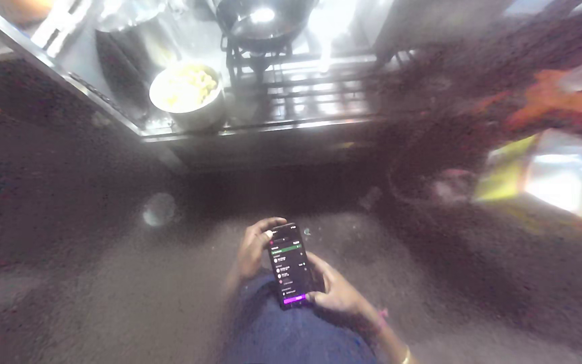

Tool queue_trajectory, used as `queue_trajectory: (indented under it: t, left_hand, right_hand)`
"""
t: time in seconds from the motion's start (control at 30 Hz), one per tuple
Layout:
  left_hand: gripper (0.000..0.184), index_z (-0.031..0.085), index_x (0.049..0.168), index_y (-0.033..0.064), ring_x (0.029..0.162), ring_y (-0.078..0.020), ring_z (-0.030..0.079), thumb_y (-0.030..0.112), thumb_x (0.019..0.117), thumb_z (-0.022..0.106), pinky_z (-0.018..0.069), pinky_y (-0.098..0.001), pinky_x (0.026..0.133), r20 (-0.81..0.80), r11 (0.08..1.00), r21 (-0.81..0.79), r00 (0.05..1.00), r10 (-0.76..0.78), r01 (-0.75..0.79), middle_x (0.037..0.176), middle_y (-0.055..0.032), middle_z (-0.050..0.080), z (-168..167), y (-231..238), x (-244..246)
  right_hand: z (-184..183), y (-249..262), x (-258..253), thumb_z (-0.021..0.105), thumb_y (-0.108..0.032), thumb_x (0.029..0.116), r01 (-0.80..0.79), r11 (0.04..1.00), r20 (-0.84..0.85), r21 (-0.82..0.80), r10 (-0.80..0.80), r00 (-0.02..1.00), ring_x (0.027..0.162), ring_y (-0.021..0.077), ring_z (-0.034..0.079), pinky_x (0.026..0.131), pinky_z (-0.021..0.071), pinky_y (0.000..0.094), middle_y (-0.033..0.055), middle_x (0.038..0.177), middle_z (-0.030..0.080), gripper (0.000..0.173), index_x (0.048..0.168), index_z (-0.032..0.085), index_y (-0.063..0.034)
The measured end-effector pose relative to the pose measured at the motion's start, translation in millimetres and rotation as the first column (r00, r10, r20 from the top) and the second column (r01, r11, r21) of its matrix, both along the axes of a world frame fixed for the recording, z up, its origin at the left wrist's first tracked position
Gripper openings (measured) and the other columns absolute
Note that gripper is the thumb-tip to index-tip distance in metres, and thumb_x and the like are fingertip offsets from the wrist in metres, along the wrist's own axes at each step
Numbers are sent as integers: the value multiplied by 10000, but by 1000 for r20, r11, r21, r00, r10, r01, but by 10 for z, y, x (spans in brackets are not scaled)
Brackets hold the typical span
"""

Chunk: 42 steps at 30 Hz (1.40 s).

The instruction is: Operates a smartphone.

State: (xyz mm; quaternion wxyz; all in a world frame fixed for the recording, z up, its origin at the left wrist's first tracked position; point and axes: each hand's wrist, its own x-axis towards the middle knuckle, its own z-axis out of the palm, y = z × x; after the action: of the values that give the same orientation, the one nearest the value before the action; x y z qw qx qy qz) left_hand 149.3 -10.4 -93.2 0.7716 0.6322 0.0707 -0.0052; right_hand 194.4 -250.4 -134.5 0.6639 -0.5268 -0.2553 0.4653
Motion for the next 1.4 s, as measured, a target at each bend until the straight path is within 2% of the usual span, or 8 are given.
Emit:
queue_trajectory:
  t: [0.1,0.23,0.33,0.4,0.5,0.67,0.97,1.4]
  left_hand:
    - [480,599,1315,-36,1012,-180,699,222,986,364,600,-360,858,-12,1000,5,1000,-5,6,1204,-124,697,5,11,-3]
    - [490,605,1303,-42,1006,-178,699,251,1005,348,599,-354,851,18,1000,18,1000,-1,1,1196,-129,699,-2,4,-14]
    - [620,607,1310,-42,1034,-190,702,419,1075,265,601,-365,879,59,999,46,998,3,-6,1200,-137,703,-35,6,-23]
    - [689,607,1311,-34,1041,-198,702,475,1080,203,601,-376,887,52,999,44,999,5,-7,1198,-139,704,-41,4,-26]
    - [779,610,1313,-25,1046,-203,704,577,1061,183,604,-375,881,53,999,29,999,13,-14,1203,-136,706,-47,-2,-37]
    - [937,624,1298,-25,1036,-206,709,772,954,272,609,-379,875,53,1000,2,998,18,-18,1182,-134,713,-28,-10,-42]
    - [920,621,1296,-32,1035,-202,708,761,957,301,611,-371,865,45,1000,15,999,22,-23,1177,-130,715,-22,-15,-49]
    - [926,618,1306,-25,1033,-201,710,768,955,295,612,-372,864,12,999,12,999,39,-39,1185,-128,713,-51,-19,-85]
  right_hand:
    - [37,1,3,789,-43,757,-19,1000,-11,-3,19,1000,1180,158,658,1002,576,353,53,1336,646,873,1514,356,-47]
    - [39,14,-12,794,11,743,-15,1000,6,26,15,1000,1166,165,669,990,586,360,55,1317,661,865,1499,379,-53]
    - [41,21,-16,797,24,751,-17,999,28,33,16,999,1168,169,670,996,586,368,55,1320,660,859,1497,380,-59]
    - [36,23,-15,809,9,747,-12,1000,49,19,11,999,1170,161,670,1000,586,362,47,1321,661,869,1497,377,-50]
    - [20,31,-18,821,-5,741,-4,1000,71,14,3,998,1167,161,673,999,588,366,49,1319,664,884,1501,372,-45]
    - [22,36,-28,815,2,745,-6,1000,47,28,4,999,1169,179,671,998,587,381,67,1319,660,869,1494,378,-44]
    - [4,26,-35,823,-26,752,-19,999,32,35,18,999,1168,183,672,999,587,387,63,1327,655,890,1508,354,-61]
    - [17,28,-45,839,-49,749,-26,999,85,-32,29,996,1158,136,673,995,587,347,31,1316,663,900,1508,355,-66]
